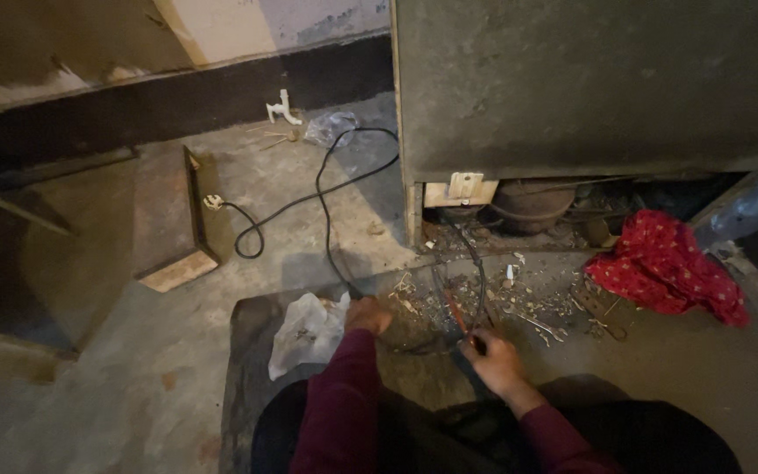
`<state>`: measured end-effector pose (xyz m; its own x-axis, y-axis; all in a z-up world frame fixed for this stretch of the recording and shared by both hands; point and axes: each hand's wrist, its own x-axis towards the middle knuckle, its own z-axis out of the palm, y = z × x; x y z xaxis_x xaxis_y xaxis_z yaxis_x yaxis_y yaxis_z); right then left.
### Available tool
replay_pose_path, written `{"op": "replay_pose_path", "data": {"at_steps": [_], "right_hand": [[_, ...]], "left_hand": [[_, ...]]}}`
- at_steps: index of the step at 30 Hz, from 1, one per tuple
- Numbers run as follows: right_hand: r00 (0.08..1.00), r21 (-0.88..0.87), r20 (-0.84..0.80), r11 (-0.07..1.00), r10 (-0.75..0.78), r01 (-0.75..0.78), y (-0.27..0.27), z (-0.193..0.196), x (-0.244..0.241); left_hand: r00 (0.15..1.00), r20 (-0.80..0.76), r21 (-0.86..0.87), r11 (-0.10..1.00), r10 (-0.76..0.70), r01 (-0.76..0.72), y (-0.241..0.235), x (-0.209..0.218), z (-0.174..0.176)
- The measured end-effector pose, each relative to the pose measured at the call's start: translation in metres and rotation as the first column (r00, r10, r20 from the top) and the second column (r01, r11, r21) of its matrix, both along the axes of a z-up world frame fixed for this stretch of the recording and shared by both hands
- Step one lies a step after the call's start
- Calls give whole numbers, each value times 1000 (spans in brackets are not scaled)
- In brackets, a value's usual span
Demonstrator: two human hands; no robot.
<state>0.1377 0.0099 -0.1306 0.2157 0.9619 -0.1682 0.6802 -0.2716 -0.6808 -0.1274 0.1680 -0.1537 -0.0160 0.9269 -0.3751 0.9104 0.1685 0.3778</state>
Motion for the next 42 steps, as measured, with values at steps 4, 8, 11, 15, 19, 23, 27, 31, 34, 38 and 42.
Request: {"op": "replay_pose_path", "data": {"at_steps": [4, 8, 11, 15, 19, 23, 27, 31, 34, 38, 42], "right_hand": [[1000, -61, 13, 998, -16, 17, 2, -4, 2], [999, -156, -27, 988, -18, 14, 2, -15, 5], [969, 41, -220, 994, 110, -103, -1, -14, -1], [943, -270, -333, 960, -24, -71, -6, 11, -15], [734, -365, -634, 931, -244, -7, -13, 44, -24], [-142, -227, -970, 943, -197, 243, -25, 42, -24], [794, -11, -546, 951, -266, 310, 0, 13, -22], [830, 485, -538, 860, 149, 159, -9, -6, 1], [650, 507, -730, 805, 211, 307, -9, -12, 9], [63, -93, -985, 806, -159, 584, 15, -19, 16], [-37, -71, -997, 712, -63, 698, 13, -11, 47]], "left_hand": [[945, 256, 8, 977, 206, -215, 4, 5, 7], [867, 384, -8, 940, 318, -341, -5, 17, 46], [665, 707, -56, 956, 241, -287, -17, 35, 79], [635, 755, -180, 983, 165, -42, -40, 74, 103], [683, 614, 289, 918, -397, 273, -91, 131, 117], [579, 546, 328, 790, -606, 517, -159, 165, 141], [530, 455, 392, 695, -716, 603, -186, 168, 172], [467, 397, 512, 613, -790, 602, -185, 167, 189], [520, 273, 676, 546, -809, 495, -151, 154, 188], [815, 162, 551, 736, -557, 394, -96, 115, 163], [877, -62, 243, 845, -477, 477, -75, 95, 118]]}}
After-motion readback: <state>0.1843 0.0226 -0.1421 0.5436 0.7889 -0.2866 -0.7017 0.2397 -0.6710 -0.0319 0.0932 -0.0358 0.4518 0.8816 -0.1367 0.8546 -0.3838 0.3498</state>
